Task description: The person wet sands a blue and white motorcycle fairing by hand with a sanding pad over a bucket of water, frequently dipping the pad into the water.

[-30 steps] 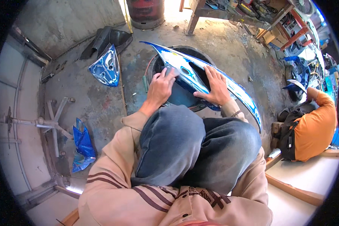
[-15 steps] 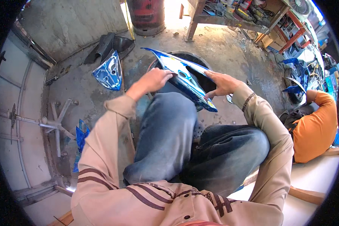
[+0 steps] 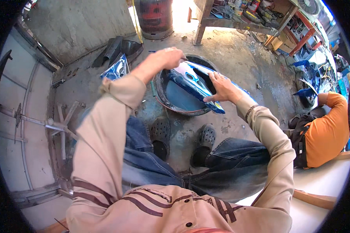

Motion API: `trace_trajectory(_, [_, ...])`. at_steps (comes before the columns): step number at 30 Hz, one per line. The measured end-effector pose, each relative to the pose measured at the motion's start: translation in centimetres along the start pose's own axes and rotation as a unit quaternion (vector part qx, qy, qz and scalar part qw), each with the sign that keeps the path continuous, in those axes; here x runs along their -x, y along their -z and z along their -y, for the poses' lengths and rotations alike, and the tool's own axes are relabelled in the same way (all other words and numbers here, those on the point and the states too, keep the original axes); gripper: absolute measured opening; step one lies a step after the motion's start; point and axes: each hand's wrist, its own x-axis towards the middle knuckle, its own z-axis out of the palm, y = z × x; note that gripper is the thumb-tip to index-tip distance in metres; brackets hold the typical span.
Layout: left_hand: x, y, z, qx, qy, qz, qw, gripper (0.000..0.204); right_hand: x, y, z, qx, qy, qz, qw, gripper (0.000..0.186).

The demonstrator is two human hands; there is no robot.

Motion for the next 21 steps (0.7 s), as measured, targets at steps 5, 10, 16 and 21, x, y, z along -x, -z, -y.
trace_trajectory(5, [3.4,-12.2,-1.3,0.129,0.049,-0.179,0.974,0.043,0.5,-3.0,0.5,-0.06,-0.018,-0.098,0.993,0.134])
trace_trajectory(10, [6.9,-19.0,-5.2,0.118,0.002,-0.304,0.945,0.05,1.9,-3.9,2.3,-0.068,-0.062,-0.127,0.988,0.114])
trace_trajectory(16, [7.1,-18.7,-5.5,0.138,-0.017,-0.32,0.937,0.045,2.6,-6.0,4.5,-0.035,-0.078,-0.223,0.971,0.078])
trace_trajectory(21, [6.7,-18.8,-5.1,0.249,0.08,-0.423,0.868,0.039,2.5,-4.6,4.5,-0.084,-0.092,-0.193,0.973,0.071])
